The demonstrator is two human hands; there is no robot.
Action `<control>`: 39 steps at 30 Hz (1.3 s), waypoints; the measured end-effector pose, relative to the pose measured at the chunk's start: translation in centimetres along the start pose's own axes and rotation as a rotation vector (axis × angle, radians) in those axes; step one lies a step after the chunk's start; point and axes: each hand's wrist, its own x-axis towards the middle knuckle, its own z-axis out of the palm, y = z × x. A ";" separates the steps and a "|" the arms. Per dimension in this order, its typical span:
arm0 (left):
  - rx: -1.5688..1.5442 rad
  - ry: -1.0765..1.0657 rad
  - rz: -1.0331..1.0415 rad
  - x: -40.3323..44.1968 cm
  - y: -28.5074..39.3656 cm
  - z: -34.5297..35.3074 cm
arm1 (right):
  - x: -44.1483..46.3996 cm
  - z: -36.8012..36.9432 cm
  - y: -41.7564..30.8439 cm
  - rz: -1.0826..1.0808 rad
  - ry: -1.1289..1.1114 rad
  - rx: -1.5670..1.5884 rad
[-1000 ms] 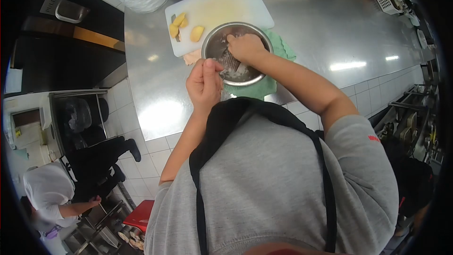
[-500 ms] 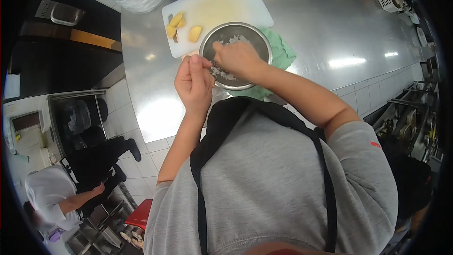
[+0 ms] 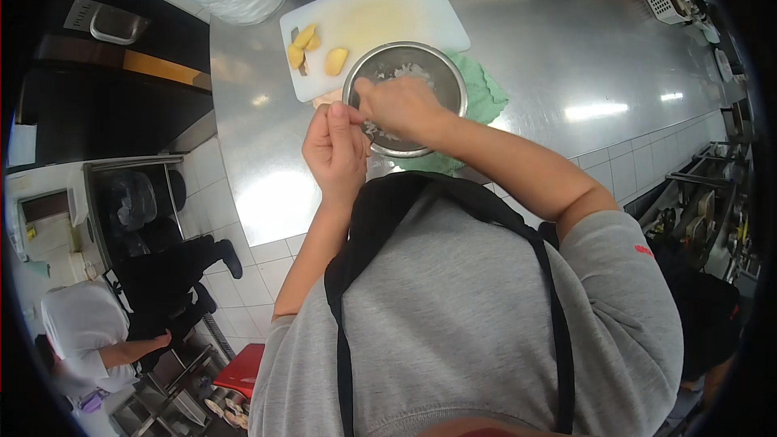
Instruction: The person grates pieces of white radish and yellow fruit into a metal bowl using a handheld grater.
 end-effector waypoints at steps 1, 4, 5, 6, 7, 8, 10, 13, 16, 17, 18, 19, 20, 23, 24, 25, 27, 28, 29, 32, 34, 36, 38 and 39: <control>0.001 0.003 -0.010 -0.3 -0.1 -0.2 | -0.6 -0.2 -0.6 -0.003 0.002 0.063; 0.008 0.001 -0.013 -0.3 -0.1 -0.1 | 1.3 2.1 3.0 0.046 0.035 0.052; 0.011 0.000 -0.011 -0.4 0.1 -0.1 | 1.6 3.3 3.8 0.054 0.069 0.039; 0.022 0.000 -0.013 -0.2 0.3 0.2 | 1.8 3.9 4.0 -0.012 0.142 0.023; 0.031 0.002 -0.025 -0.1 0.4 0.3 | 1.0 2.5 2.6 -0.011 0.140 0.020; 0.023 0.003 -0.023 0.0 0.2 0.3 | -0.1 1.1 0.9 -0.044 0.098 0.034; -0.005 0.001 -0.002 -0.2 -0.1 -0.2 | -0.3 0.9 0.1 -0.025 0.044 0.023; 0.009 -0.035 -0.005 -0.1 -0.1 0.0 | 1.1 2.0 3.3 0.092 -0.029 -0.046; 0.082 0.047 -0.009 0.1 0.1 0.1 | 0.8 1.5 2.3 0.137 -0.108 0.058; 0.089 0.060 0.002 0.2 -0.1 -0.3 | -0.7 -0.6 0.5 0.124 -0.107 0.147; 0.092 0.054 0.017 0.4 0.0 -0.3 | -1.0 0.6 0.3 -0.040 0.106 0.193; 0.054 0.049 0.021 0.5 -0.1 -0.4 | -1.4 0.3 -0.1 -0.026 0.112 0.217; 0.029 0.041 0.009 0.6 0.0 -0.6 | -0.7 1.4 1.0 0.016 0.106 0.198; 0.032 0.007 -0.011 0.4 0.4 0.6 | 1.0 4.5 4.6 0.080 0.181 0.128; 0.068 -0.004 -0.019 0.5 0.5 0.9 | 1.3 4.7 4.2 -0.005 0.166 0.065; 0.061 -0.005 -0.018 0.5 0.5 0.8 | 0.4 3.6 2.9 -0.004 0.166 0.059; 0.013 0.047 -0.004 0.8 0.4 0.4 | -1.2 0.0 -0.2 -0.007 0.100 0.135; -0.027 0.029 -0.020 0.8 0.3 0.1 | -1.0 0.9 0.2 0.056 0.130 0.175; -0.023 0.030 -0.027 0.7 0.2 0.1 | -0.4 2.2 1.7 0.059 0.124 0.181; 0.047 0.034 -0.014 0.2 0.2 1.4 | 1.3 3.4 4.2 0.098 0.048 0.108; 0.026 0.040 -0.012 0.0 0.2 0.9 | 0.1 1.2 1.3 0.054 0.022 0.116; -0.001 0.054 -0.009 0.1 -0.2 0.7 | -0.8 0.0 -0.6 -0.056 0.075 0.120; -0.002 0.049 -0.021 0.1 -0.1 0.3 | 0.2 1.9 1.0 0.026 0.060 0.120; 0.002 0.049 -0.014 0.1 -0.1 0.6 | 1.3 2.8 2.4 0.097 0.053 0.103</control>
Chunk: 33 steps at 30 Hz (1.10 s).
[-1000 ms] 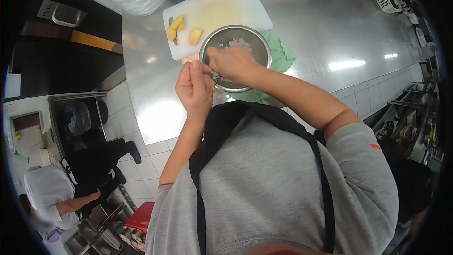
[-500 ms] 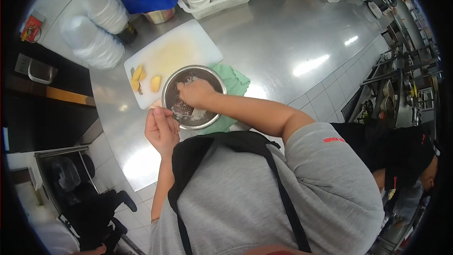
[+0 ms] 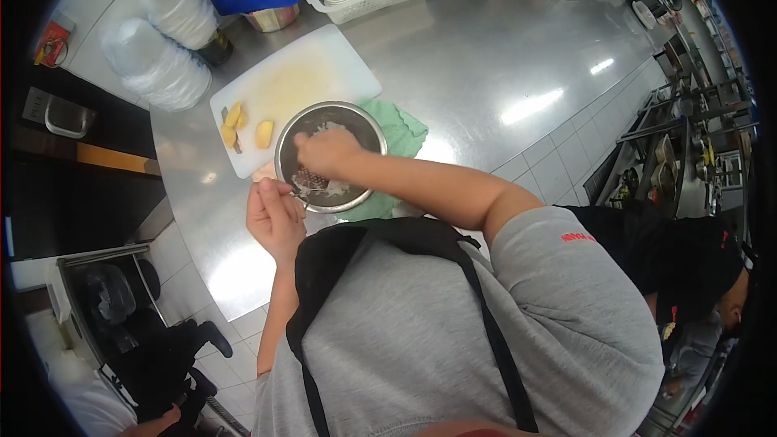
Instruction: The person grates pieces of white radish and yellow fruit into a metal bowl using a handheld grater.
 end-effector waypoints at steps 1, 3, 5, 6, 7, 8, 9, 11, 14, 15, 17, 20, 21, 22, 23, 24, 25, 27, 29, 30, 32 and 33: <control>0.018 0.006 -0.019 -0.3 0.1 0.3 | 0.2 -0.1 1.0 -0.053 0.062 -0.013; 0.037 0.018 -0.023 -0.5 0.2 0.7 | 0.0 -0.2 0.2 -0.050 0.020 -0.009; 0.012 0.005 -0.011 -0.2 0.1 0.0 | -1.9 -3.6 -3.1 -0.011 -0.098 0.163; -0.011 -0.011 -0.005 -0.3 -0.1 -0.3 | -1.7 -3.3 -2.9 -0.011 -0.105 0.163; -0.003 -0.010 -0.017 -0.5 -0.3 -0.5 | -1.6 -2.4 -2.6 -0.022 -0.049 0.094; -0.012 -0.003 -0.029 -0.5 -0.4 -0.5 | -1.2 -1.6 -2.0 -0.035 0.014 0.022; -0.023 0.006 -0.030 -0.3 -0.6 -0.4 | -0.1 -0.3 -0.4 0.040 0.040 0.019; -0.006 0.018 -0.038 -0.5 -0.4 0.0 | 0.5 0.6 0.9 -0.026 0.075 0.009; 0.001 0.089 -0.002 -0.2 -0.3 0.3 | -0.4 -1.1 -1.1 -0.129 0.042 0.038; 0.000 0.072 -0.007 -0.1 -0.3 0.1 | -0.6 -1.7 -2.1 -0.101 0.012 0.030; -0.001 0.040 -0.024 -0.3 -0.4 0.0 | -1.1 -1.6 -1.5 -0.115 -0.020 -0.077; -0.018 0.025 -0.040 -0.2 -0.2 0.2 | 0.8 0.1 1.0 -0.010 0.025 -0.014; -0.024 0.010 -0.027 0.0 -0.1 0.2 | 0.5 -0.1 0.3 -0.023 0.021 -0.007; -0.018 0.018 -0.022 -0.1 -0.1 0.0 | -0.1 -1.1 -0.9 -0.033 -0.035 -0.023; -0.033 0.020 -0.025 -0.1 -0.1 -0.2 | -0.3 -1.9 -1.5 -0.039 -0.091 -0.042; -0.053 0.022 -0.026 0.0 -0.2 -0.1 | -0.1 -2.4 -1.5 -0.048 -0.090 -0.047; -0.050 0.026 -0.031 -0.1 -0.5 -0.1 | -0.4 -2.4 -1.5 -0.049 -0.070 -0.016; -0.045 0.002 -0.027 -0.5 -0.8 -0.1 | -0.2 -1.1 -0.6 0.015 -0.062 0.006; -0.031 -0.001 -0.035 -0.5 -0.7 0.2 | 0.6 0.1 1.2 -0.001 -0.024 -0.010; -0.017 0.001 -0.040 -0.5 -0.6 0.3 | 0.5 -0.6 0.9 -0.021 0.012 -0.026; -0.035 0.004 -0.032 -0.6 -0.2 0.0 | -0.6 -1.4 -0.3 -0.042 -0.034 -0.029; -0.060 0.004 -0.020 -0.4 -0.2 0.0 | -1.6 -2.9 -2.1 -0.067 -0.095 -0.027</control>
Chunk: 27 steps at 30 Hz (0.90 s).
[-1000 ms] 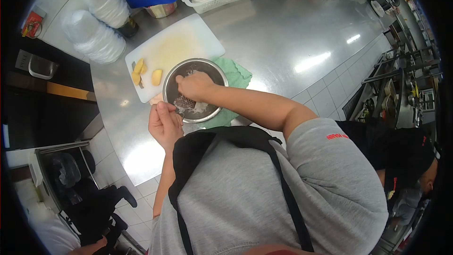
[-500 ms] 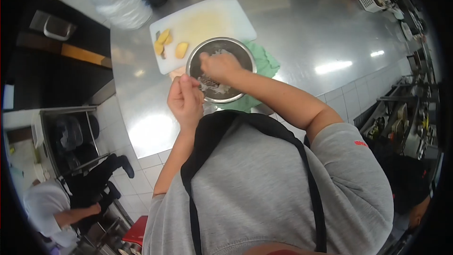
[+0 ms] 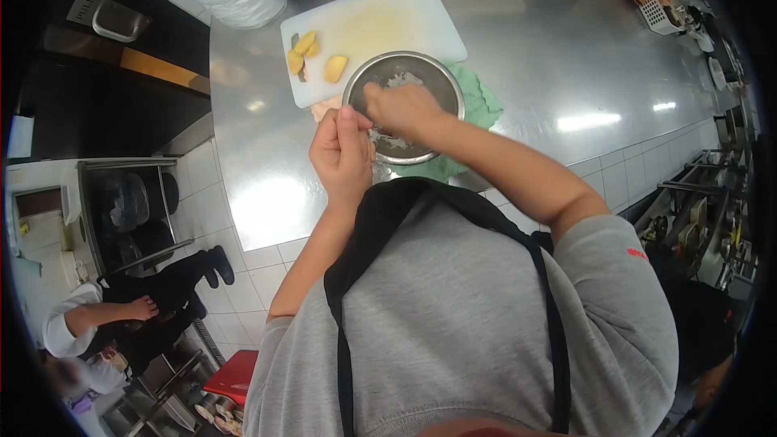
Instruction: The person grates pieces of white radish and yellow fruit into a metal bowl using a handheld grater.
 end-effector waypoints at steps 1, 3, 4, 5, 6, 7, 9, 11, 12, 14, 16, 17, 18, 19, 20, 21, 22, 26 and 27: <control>-0.001 0.002 -0.001 0.2 -0.2 0.0 | -0.5 -0.6 -0.9 -0.023 -0.064 0.007; 0.046 0.008 -0.017 -0.5 -0.8 -0.1 | 0.0 1.1 0.5 0.055 -0.080 0.052; 0.054 0.060 -0.064 -0.9 -0.7 0.5 | 0.9 1.7 1.8 0.069 -0.016 0.011; 0.054 0.054 -0.059 -0.9 -0.7 0.8 | 1.8 2.2 3.2 0.087 0.047 -0.024; 0.069 0.051 -0.059 -1.1 -0.6 0.9 | 1.9 1.8 3.2 0.073 0.041 -0.049; 0.080 0.053 -0.048 -1.1 -0.6 0.9 | 1.8 1.7 2.9 0.068 0.042 -0.049; 0.039 0.033 -0.038 -0.9 -0.5 0.1 | 1.2 1.1 1.7 0.017 -0.043 -0.080; -0.003 0.016 -0.037 -0.9 -0.7 -0.1 | 0.3 0.0 -0.1 0.029 -0.097 -0.054; 0.053 0.026 -0.049 -1.2 -0.9 0.0 | 0.2 0.2 0.1 0.037 -0.082 -0.045; 0.103 0.028 -0.056 -1.3 -1.0 0.4 | 1.0 1.5 2.0 0.046 -0.008 -0.111; 0.067 0.034 -0.085 -1.4 -0.5 0.7 | 1.6 1.4 3.4 0.060 -0.009 -0.102; 0.069 0.036 -0.079 -1.3 -0.4 0.7 | 2.0 1.6 3.7 0.061 -0.009 -0.099; 0.054 0.037 -0.063 -1.3 -0.3 0.6 | 1.6 2.1 3.4 -0.017 0.009 -0.192; 0.036 0.039 -0.046 -1.2 -0.2 0.7 | 0.7 1.2 2.0 -0.022 0.012 -0.197; 0.032 0.042 -0.041 -1.1 -0.2 0.7 | -0.5 -0.4 0.0 -0.032 -0.045 -0.135; 0.063 0.027 -0.065 -1.3 -0.2 0.5 | -1.2 -1.0 -1.1 -0.036 -0.106 -0.065; 0.099 0.009 -0.098 -1.6 -0.2 0.3 | -0.7 0.0 -0.1 0.050 -0.086 -0.011; 0.125 0.032 -0.088 -1.6 -0.3 0.8 | 2.0 1.8 3.9 0.075 0.003 -0.059; 0.073 0.037 -0.073 -1.3 -0.2 0.7 | 2.0 1.5 3.1 0.067 0.010 -0.063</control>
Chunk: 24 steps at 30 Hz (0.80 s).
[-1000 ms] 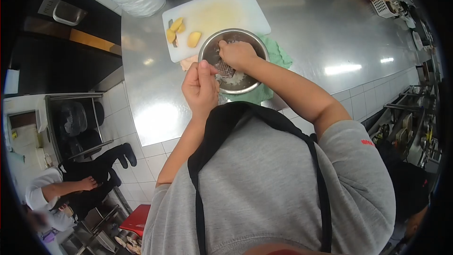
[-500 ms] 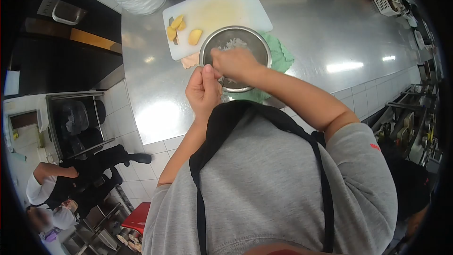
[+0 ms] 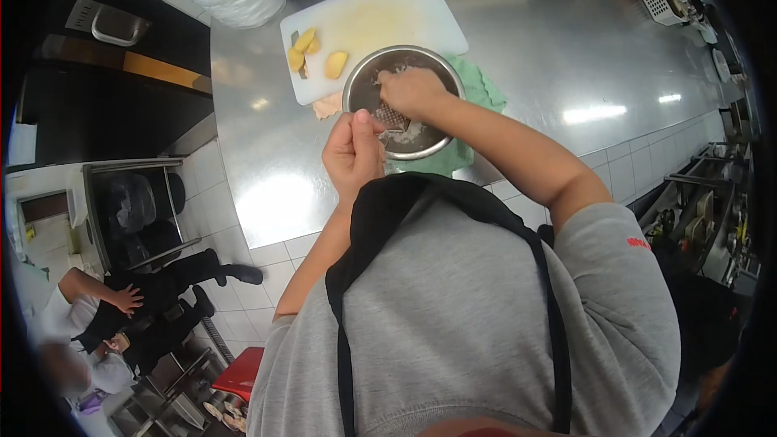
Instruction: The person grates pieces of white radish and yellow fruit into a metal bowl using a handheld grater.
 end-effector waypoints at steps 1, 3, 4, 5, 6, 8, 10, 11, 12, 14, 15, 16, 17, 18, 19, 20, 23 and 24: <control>-0.054 0.006 0.003 0.1 0.0 -0.1 | -0.9 -0.5 -1.5 -0.036 -0.051 0.001; -0.025 0.009 -0.004 0.3 -0.4 -0.1 | -3.1 -2.3 -3.5 -0.167 -0.066 0.016; 0.013 0.008 -0.022 -0.1 -0.5 -0.4 | -3.0 -1.6 -3.0 -0.163 -0.075 0.026; 0.015 0.010 -0.026 -0.3 -0.7 -0.4 | -2.2 -0.7 -2.1 -0.105 -0.050 0.001; 0.037 -0.006 -0.017 -0.2 -0.9 -0.2 | -1.2 -0.3 -1.1 -0.051 -0.013 -0.031; 0.065 -0.026 -0.018 -0.2 -0.9 0.0 | -0.4 0.5 0.2 -0.066 0.003 -0.034; 0.018 0.000 0.003 0.4 -0.8 -0.1 | 0.0 0.3 0.6 -0.100 0.022 -0.047; 0.018 0.004 0.010 0.5 -0.6 -0.2 | 0.1 0.3 0.8 -0.072 0.004 0.010; 0.018 -0.026 0.029 0.8 -0.4 -0.2 | 0.3 0.0 1.0 -0.048 -0.012 0.064; 0.021 -0.040 0.048 1.0 -0.2 -0.5 | 0.8 -0.6 2.5 -0.095 -0.006 0.364; 0.032 -0.050 0.049 1.1 -0.2 -0.7 | 0.8 -0.7 3.3 -0.125 0.001 0.669; 0.041 -0.065 0.049 1.1 -0.2 -0.7 | 0.1 -1.8 3.4 -0.126 0.001 0.671; 0.040 -0.068 0.050 1.1 -0.1 -0.6 | -0.5 -3.3 3.7 0.009 -0.168 0.897; 0.027 -0.068 0.043 1.2 -0.1 -0.6 | -1.1 -4.4 4.0 0.152 -0.338 1.119; 0.015 -0.070 0.035 1.2 -0.1 -0.5 | -1.5 -4.8 4.3 0.131 -0.351 1.191; 0.014 -0.074 0.035 1.1 0.0 -0.4 | -2.0 -4.9 4.5 0.133 -0.348 1.192; 0.034 -0.060 0.033 1.0 0.2 -0.4 | -3.0 -4.9 4.4 0.088 -0.314 1.317; 0.037 -0.062 0.035 1.0 0.1 -0.4 | -3.2 -4.7 4.4 0.084 -0.297 1.315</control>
